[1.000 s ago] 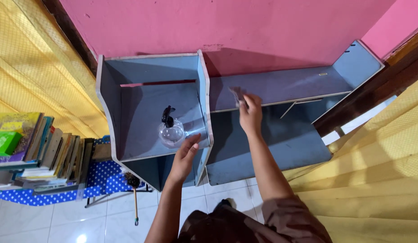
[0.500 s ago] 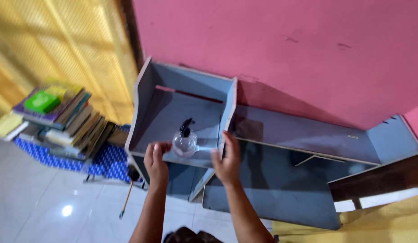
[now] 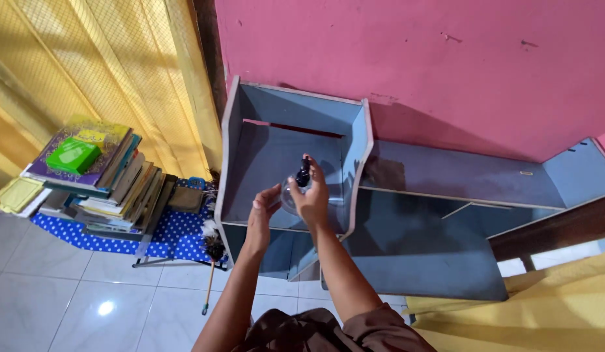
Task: The person wipes the interior of a blue bookshelf with a cloth, sprays a cleaning solution onto the shelves, and continues wiping. At the end, the person picks up a book from a nearby stack and holds it.
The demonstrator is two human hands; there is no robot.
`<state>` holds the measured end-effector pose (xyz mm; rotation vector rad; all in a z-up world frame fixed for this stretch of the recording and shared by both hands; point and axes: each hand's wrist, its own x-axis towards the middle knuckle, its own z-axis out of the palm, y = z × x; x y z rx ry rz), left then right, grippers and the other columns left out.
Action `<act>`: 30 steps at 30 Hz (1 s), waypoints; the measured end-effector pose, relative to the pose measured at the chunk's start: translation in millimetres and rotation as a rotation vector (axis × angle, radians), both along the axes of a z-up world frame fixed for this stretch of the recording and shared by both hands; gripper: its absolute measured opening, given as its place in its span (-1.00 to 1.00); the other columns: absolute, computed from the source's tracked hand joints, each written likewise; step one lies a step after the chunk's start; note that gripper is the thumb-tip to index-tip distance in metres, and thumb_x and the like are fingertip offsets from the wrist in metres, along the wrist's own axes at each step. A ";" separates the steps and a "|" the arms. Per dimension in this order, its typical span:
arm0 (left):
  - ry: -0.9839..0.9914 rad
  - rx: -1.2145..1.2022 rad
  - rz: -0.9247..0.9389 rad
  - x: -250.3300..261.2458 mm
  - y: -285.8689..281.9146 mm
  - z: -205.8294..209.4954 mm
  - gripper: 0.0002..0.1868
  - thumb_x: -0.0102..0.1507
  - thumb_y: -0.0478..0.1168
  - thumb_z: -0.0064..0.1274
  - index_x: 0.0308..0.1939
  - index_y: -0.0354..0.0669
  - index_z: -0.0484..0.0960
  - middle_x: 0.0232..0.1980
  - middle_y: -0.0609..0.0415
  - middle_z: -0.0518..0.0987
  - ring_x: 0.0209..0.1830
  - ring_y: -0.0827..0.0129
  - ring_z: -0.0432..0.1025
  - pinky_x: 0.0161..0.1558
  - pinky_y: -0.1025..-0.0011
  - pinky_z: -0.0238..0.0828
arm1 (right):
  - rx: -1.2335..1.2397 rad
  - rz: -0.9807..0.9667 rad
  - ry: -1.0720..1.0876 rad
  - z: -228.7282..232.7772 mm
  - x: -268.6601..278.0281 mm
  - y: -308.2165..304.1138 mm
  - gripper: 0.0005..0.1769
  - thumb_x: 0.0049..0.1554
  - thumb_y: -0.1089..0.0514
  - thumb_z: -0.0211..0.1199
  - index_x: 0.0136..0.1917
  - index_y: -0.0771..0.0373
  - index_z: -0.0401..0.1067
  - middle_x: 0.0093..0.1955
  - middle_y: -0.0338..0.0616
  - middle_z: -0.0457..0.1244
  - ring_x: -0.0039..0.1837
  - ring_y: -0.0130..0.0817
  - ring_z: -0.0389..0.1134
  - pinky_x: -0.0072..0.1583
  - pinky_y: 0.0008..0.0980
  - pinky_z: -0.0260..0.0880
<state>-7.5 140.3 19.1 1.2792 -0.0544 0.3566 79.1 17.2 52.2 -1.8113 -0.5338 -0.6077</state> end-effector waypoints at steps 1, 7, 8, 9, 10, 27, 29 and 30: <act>0.000 -0.004 -0.012 0.5 8.6 0.7 -0.03 0.36 0.49 -0.60 0.36 -0.33 0.32 0.47 -0.21 0.35 0.51 0.06 0.24 0.47 0.11 0.15 | -0.004 -0.012 0.000 3.3 -1.9 4.0 -0.21 0.12 0.22 0.43 0.53 0.34 0.17 0.51 0.17 0.20 0.54 -0.05 0.25 0.50 -0.21 0.26; -0.026 -0.045 -0.229 15.0 51.6 -7.0 -0.02 0.36 0.47 -0.54 0.39 -0.39 0.28 0.49 -0.24 0.32 0.48 0.05 0.25 0.45 0.13 0.12 | 0.007 -0.032 0.206 42.0 -0.6 9.5 -0.39 0.10 0.23 0.37 0.41 0.25 0.37 0.25 -0.09 0.37 0.20 -0.37 0.42 0.24 -0.40 0.41; -0.061 -0.090 -0.258 15.7 57.8 -8.2 -0.06 0.38 0.44 -0.50 0.37 -0.40 0.29 0.48 -0.25 0.33 0.42 0.02 0.31 0.43 0.11 0.18 | -0.018 -0.010 0.271 45.5 1.7 7.6 -0.44 0.09 0.21 0.39 0.36 0.24 0.41 0.17 -0.15 0.38 0.13 -0.43 0.42 0.18 -0.43 0.42; -0.096 -0.136 -0.287 16.6 62.5 -8.7 -0.10 0.40 0.41 -0.45 0.35 -0.40 0.30 0.48 -0.25 0.33 0.36 -0.01 0.36 0.41 0.09 0.24 | -0.043 0.012 0.335 49.8 4.2 4.2 -0.48 0.07 0.20 0.40 0.31 0.23 0.45 0.08 -0.22 0.40 0.05 -0.50 0.43 0.12 -0.47 0.42; -0.098 -0.135 -0.301 19.1 66.1 -6.2 -0.10 0.40 0.41 -0.45 0.35 -0.40 0.30 0.48 -0.25 0.33 0.36 -0.01 0.36 0.41 0.09 0.24 | -0.038 -0.002 0.332 46.0 8.7 4.8 -0.48 0.07 0.20 0.40 0.31 0.23 0.45 0.08 -0.22 0.40 0.05 -0.50 0.43 0.12 -0.47 0.42; -0.058 0.043 -0.205 27.8 95.4 7.9 -0.13 0.43 0.37 -0.49 0.34 -0.41 0.38 0.44 -0.22 0.40 0.42 0.08 0.33 0.41 0.15 0.22 | -0.225 0.070 0.667 32.0 19.8 35.7 -0.72 0.02 0.12 0.49 -0.05 0.28 0.53 -0.20 -0.26 0.41 -0.15 -0.55 0.39 -0.08 -0.43 0.42; -0.059 0.055 -0.193 27.4 95.9 8.9 -0.13 0.44 0.37 -0.49 0.34 -0.41 0.37 0.45 -0.23 0.39 0.44 0.07 0.31 0.42 0.14 0.20 | -0.209 0.087 0.660 28.2 18.6 34.8 -0.72 0.02 0.13 0.49 -0.05 0.28 0.53 -0.20 -0.27 0.41 -0.15 -0.56 0.38 -0.08 -0.43 0.42; -0.065 0.069 -0.181 28.8 95.7 10.2 -0.13 0.44 0.37 -0.49 0.33 -0.41 0.37 0.46 -0.24 0.38 0.45 0.05 0.30 0.44 0.13 0.17 | -0.192 0.103 0.647 27.3 19.3 33.8 -0.72 0.02 0.13 0.48 -0.04 0.28 0.52 -0.20 -0.27 0.40 -0.15 -0.56 0.38 -0.08 -0.43 0.42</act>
